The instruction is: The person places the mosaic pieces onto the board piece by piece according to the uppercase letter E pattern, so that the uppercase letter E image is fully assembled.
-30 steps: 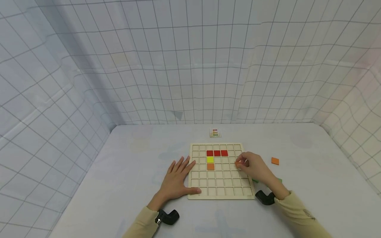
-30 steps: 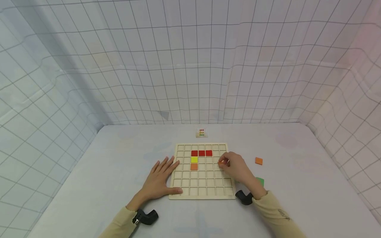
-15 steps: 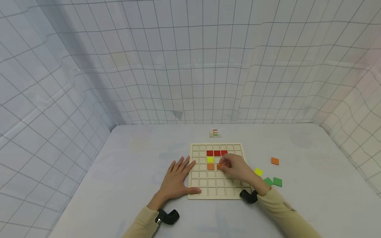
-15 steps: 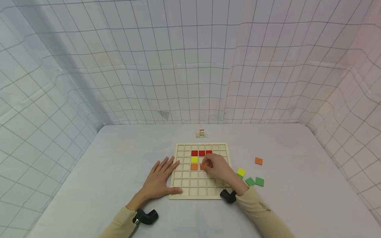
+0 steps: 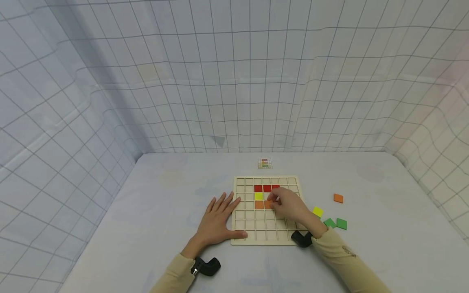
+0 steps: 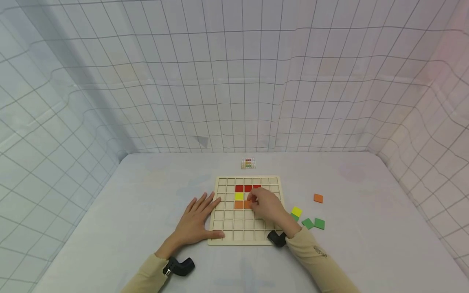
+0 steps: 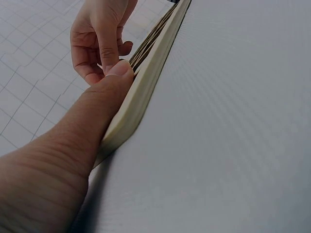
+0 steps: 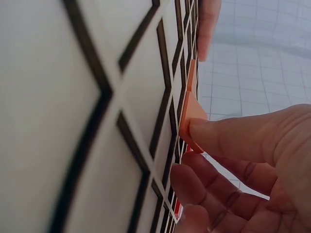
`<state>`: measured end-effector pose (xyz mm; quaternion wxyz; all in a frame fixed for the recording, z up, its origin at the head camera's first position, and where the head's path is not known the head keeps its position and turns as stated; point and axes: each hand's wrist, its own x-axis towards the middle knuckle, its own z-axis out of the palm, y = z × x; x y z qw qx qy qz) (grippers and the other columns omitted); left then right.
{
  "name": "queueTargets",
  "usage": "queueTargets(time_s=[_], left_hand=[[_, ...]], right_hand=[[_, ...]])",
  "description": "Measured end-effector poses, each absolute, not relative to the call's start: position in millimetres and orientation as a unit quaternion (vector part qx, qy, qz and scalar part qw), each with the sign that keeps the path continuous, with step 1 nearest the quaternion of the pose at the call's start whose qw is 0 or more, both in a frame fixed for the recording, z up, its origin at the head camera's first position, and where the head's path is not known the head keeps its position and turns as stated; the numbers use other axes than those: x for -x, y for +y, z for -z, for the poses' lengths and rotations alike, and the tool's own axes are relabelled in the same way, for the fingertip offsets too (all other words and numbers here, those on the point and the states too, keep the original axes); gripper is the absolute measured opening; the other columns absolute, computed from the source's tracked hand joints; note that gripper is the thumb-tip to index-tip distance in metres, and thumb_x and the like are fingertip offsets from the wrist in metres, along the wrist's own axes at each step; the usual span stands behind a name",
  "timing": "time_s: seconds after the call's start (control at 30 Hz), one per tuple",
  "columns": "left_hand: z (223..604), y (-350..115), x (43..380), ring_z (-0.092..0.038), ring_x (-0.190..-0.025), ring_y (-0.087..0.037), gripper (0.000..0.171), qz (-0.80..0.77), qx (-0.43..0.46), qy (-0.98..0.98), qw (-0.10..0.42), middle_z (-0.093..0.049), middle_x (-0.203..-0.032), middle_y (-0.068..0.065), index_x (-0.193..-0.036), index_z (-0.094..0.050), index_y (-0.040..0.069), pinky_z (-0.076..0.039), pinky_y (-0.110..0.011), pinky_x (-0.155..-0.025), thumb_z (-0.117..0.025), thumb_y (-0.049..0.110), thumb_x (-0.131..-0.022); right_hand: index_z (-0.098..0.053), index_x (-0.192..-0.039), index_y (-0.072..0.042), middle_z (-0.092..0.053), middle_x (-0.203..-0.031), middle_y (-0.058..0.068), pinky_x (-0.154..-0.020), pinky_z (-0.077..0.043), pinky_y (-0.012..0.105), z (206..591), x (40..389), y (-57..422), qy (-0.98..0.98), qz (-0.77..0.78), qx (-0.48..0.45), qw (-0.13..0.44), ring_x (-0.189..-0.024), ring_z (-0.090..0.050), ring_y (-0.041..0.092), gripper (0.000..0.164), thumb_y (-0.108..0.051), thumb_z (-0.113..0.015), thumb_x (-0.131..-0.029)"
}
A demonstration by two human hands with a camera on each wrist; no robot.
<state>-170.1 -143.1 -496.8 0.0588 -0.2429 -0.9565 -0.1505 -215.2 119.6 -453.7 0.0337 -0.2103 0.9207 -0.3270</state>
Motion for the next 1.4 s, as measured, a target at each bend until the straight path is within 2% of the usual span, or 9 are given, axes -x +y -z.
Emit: queueTargets(time_s=[0.17,0.47,0.9,1.07,1.4], left_hand=[[496.0,-143.1,171.0,-0.007,-0.143,-0.023,0.104,0.143,0.236,-0.960,0.043,-0.015,-0.157,-0.001,-0.153,-0.024,0.024,-0.003,-0.045,-0.113,-0.052,0.082,-0.071],[498.4,-141.9,172.2,-0.008,-0.143,-0.024,0.105,0.141,0.238,-0.960,0.045,-0.015,-0.157,-0.002,-0.152,-0.024,0.024,-0.002,-0.045,-0.113,-0.051,0.083,-0.070],[499.1,-142.8,171.6,-0.007,-0.143,-0.023,0.104,0.139,0.235,-0.961,0.042,-0.015,-0.157,-0.002,-0.153,-0.024,0.023,-0.002,-0.044,-0.113,-0.052,0.082,-0.071],[499.4,-143.2,172.0,-0.007,-0.143,-0.023,0.104,0.141,0.235,-0.961,0.041,-0.014,-0.157,-0.002,-0.153,-0.023,0.023,-0.001,-0.044,-0.113,-0.052,0.081,-0.072],[499.8,-143.0,172.1,-0.007,-0.143,-0.023,0.104,0.140,0.238,-0.960,0.043,-0.014,-0.157,-0.002,-0.153,-0.023,0.023,-0.002,-0.044,-0.113,-0.052,0.081,-0.072]], right_hand=[[-0.069,-0.089,-0.009,-0.057,-0.084,-0.005,-0.060,-0.045,0.027,452.0,211.2,119.1,0.927,0.310,0.210,0.022,-0.067,-0.049,0.011,0.006,-0.007,-0.072,-0.084],[-0.072,-0.093,-0.007,-0.054,-0.085,-0.003,-0.055,-0.041,0.025,451.0,205.3,122.5,0.933,0.282,0.222,0.014,-0.064,-0.045,0.011,0.010,-0.008,-0.071,-0.083],[-0.066,-0.119,0.000,-0.053,-0.095,-0.001,-0.060,-0.040,0.024,451.3,193.4,134.2,0.928,0.248,0.276,0.024,-0.071,-0.042,0.010,0.036,-0.010,-0.070,-0.085],[-0.066,-0.118,0.001,-0.054,-0.095,0.001,-0.059,-0.040,0.024,451.1,189.9,136.6,0.924,0.248,0.289,0.021,-0.072,-0.042,0.011,0.035,-0.007,-0.068,-0.084],[-0.068,-0.114,0.000,-0.058,-0.100,0.003,-0.072,-0.047,0.030,451.3,181.9,142.6,0.919,0.229,0.321,0.014,-0.087,-0.049,0.016,0.029,-0.010,-0.069,-0.086]])
